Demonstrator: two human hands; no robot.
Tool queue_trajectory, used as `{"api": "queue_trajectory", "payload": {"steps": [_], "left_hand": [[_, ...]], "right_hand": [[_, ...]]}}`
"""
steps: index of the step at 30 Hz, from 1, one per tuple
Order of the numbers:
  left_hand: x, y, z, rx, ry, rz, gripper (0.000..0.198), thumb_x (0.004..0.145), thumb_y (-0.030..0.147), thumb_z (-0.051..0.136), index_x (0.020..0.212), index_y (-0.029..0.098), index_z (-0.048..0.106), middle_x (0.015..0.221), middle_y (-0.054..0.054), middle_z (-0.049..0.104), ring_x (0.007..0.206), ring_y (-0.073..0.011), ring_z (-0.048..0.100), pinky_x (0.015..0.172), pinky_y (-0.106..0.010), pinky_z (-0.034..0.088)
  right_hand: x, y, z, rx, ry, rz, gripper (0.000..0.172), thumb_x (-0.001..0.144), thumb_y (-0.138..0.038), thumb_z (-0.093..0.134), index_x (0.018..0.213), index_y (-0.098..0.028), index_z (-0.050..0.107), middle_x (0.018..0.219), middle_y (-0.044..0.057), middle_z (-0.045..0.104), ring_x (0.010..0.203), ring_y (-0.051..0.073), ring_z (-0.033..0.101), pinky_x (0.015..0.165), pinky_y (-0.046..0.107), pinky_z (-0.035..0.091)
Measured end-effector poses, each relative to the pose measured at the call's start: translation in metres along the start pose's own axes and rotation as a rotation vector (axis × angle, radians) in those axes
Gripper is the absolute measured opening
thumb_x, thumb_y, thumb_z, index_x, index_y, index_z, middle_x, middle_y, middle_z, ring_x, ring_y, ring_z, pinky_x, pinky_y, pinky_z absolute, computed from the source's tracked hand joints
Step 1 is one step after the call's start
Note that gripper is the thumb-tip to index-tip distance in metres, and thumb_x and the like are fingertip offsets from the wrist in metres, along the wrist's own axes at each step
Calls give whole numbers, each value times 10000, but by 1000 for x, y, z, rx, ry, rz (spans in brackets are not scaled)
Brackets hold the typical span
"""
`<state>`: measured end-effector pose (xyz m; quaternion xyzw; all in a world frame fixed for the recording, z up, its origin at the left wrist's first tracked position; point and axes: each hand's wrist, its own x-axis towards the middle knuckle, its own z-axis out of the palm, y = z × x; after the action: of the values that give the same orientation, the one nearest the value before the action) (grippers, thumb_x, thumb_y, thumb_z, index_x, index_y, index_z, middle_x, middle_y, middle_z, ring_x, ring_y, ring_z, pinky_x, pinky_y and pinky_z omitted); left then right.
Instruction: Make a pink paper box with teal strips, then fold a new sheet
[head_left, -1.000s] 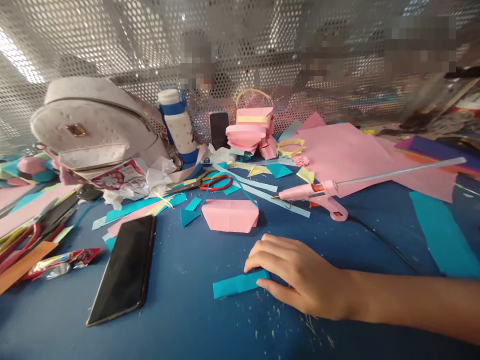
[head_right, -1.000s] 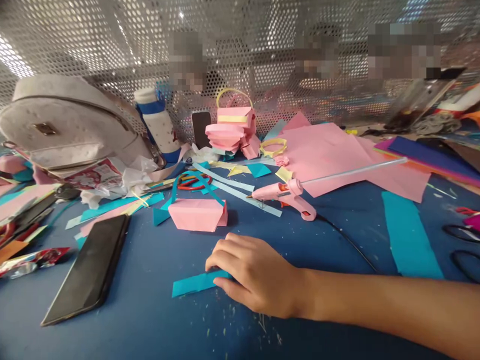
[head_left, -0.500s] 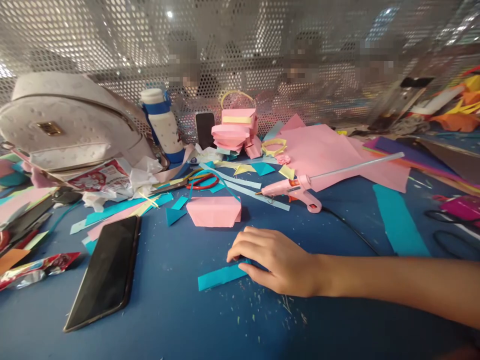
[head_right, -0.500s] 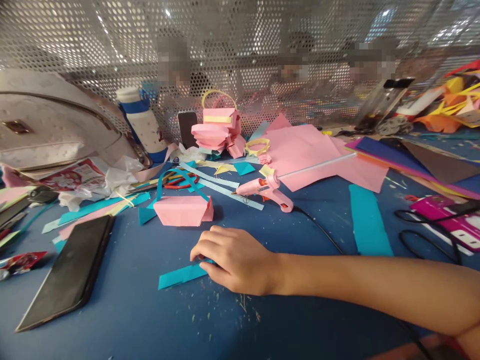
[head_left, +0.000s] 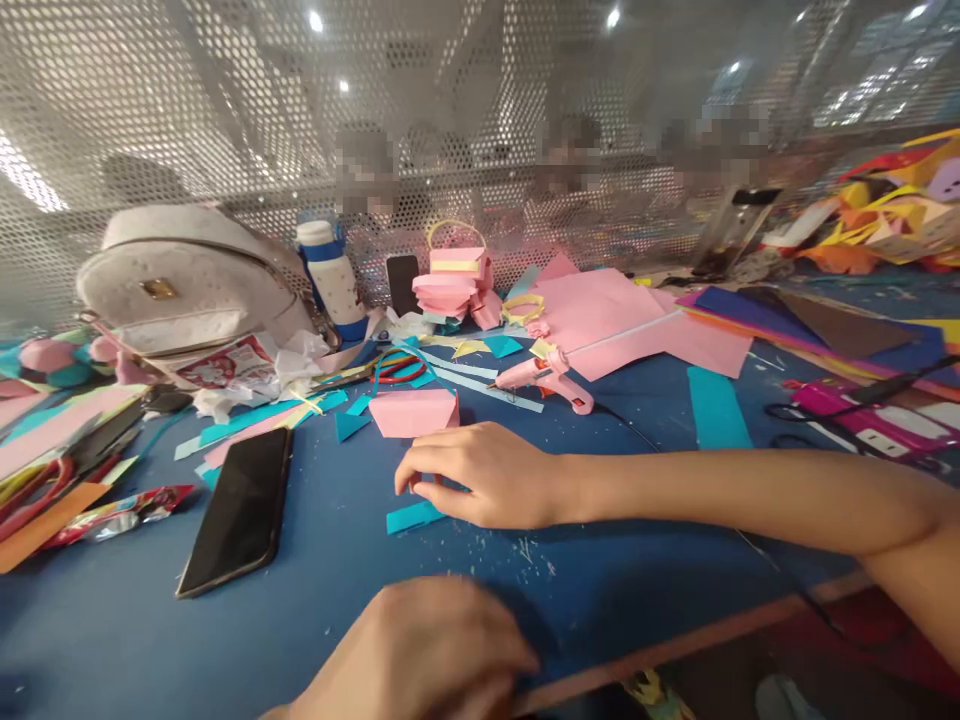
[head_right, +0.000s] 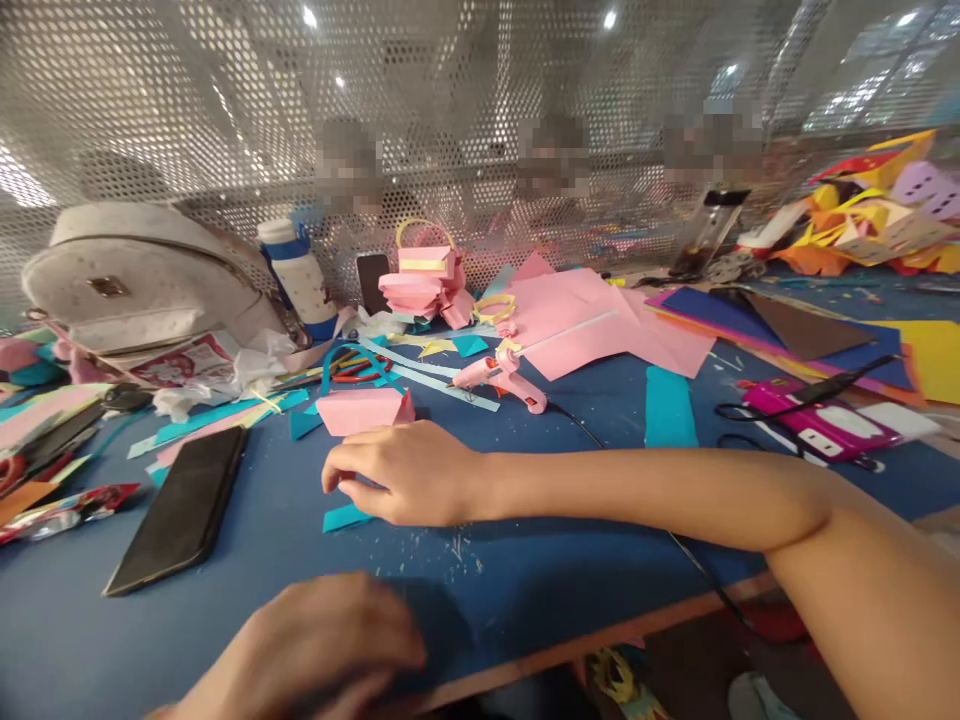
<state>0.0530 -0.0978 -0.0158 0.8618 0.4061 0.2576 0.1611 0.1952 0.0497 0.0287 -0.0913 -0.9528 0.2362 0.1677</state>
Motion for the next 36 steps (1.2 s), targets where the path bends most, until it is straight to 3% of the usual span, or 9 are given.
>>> {"api": "queue_trajectory", "payload": {"steps": [2,3,5,7,11,17,27,32,36], "left_hand": [[21,0,8,-144,7,-105,285,1019,291,413,1157,202,647,874,-45,731,694,-142,685,624,-256,569],[31,1,12,-416,22,-284,271,998,301,470,1126,153,657,788,-49,733,634,-146,678,586,-249,560],[48,6,19,-783,127,-575,279,897,369,640,988,112,696,804,-79,743,690,-178,691,653,-279,567],[62,13,25,-949,178,-657,355,767,429,767,888,99,718,801,-95,741,747,-206,689,712,-303,560],[84,32,28,-1180,205,-599,468,629,463,860,882,91,736,834,-117,748,767,-230,689,776,-348,547],[100,48,22,-1390,229,-501,502,624,442,874,922,62,737,884,-151,755,860,-295,723,790,-379,566],[83,38,9,-1256,245,-594,507,606,508,854,810,60,730,837,-177,759,742,-293,743,694,-359,586],[75,30,4,-1192,255,-562,500,643,517,830,810,59,719,744,-160,751,614,-260,728,589,-338,580],[58,23,-12,-1181,243,-492,399,734,442,785,886,75,738,863,-160,769,694,-237,747,622,-301,591]], "right_hand": [[5,-9,-3,25,5,-9,154,947,-138,502,1029,-184,624,1041,19,688,909,148,617,752,253,431],[8,-13,-4,39,6,-16,155,943,-131,505,1024,-183,627,1041,17,690,906,147,617,740,246,425],[12,-21,-6,60,9,-31,155,930,-121,519,1016,-180,633,1030,11,693,886,142,615,719,234,413],[17,-28,-8,65,23,-50,157,923,-123,528,1022,-174,640,996,6,696,851,136,607,704,230,407],[26,-40,-12,74,56,-89,162,923,-128,528,1017,-165,655,914,-4,700,785,127,587,685,228,400],[38,-52,-19,111,76,-90,161,912,-100,530,970,-169,664,890,-14,701,748,114,580,654,219,378],[44,-62,-21,178,60,-64,167,912,-100,517,925,-164,671,855,-21,697,726,108,585,641,213,384],[43,-61,-22,200,71,-77,161,906,-94,525,915,-168,668,852,-19,692,742,108,594,641,213,386],[42,-59,-24,194,103,-67,176,900,-83,522,900,-166,677,837,-14,686,731,109,581,660,221,398]]}}
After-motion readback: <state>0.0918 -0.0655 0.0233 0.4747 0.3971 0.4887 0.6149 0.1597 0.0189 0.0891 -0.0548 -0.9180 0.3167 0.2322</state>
